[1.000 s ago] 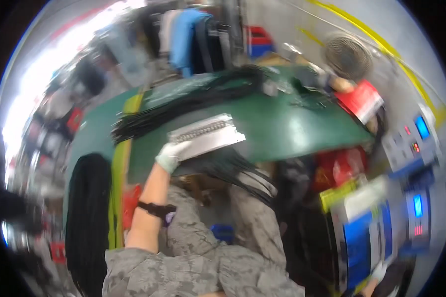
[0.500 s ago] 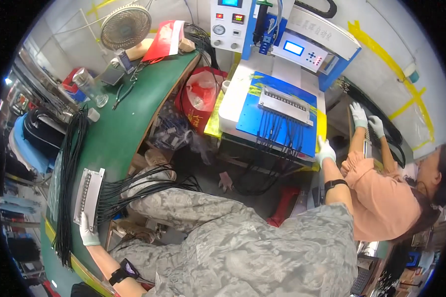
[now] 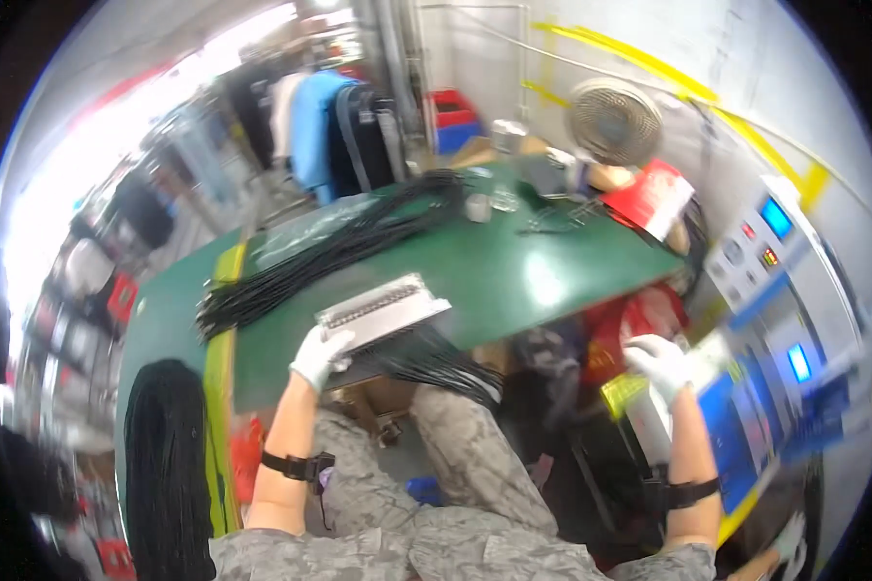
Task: Processing and organizing electrical wire bundles using a specialized fixture on a manufacturing floor.
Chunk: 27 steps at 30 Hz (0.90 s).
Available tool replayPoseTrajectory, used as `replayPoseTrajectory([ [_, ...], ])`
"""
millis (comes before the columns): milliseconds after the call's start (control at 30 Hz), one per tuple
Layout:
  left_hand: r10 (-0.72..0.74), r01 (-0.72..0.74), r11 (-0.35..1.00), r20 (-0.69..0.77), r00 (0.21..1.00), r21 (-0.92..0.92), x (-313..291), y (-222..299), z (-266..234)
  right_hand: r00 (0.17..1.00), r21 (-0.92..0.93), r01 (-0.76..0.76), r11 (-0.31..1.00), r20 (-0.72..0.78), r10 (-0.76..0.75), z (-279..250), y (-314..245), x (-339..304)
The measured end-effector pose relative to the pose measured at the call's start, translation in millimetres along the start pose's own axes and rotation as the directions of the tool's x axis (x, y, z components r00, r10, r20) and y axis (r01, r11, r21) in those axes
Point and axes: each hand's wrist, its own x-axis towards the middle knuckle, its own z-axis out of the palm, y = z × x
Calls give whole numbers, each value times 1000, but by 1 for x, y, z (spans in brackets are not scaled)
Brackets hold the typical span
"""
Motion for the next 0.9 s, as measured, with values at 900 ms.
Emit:
replayPoseTrajectory([
  [900,321,-347,620,-176,931,-704,-76,23,-46,418,589,172,789,682,-600,245,-254,6],
])
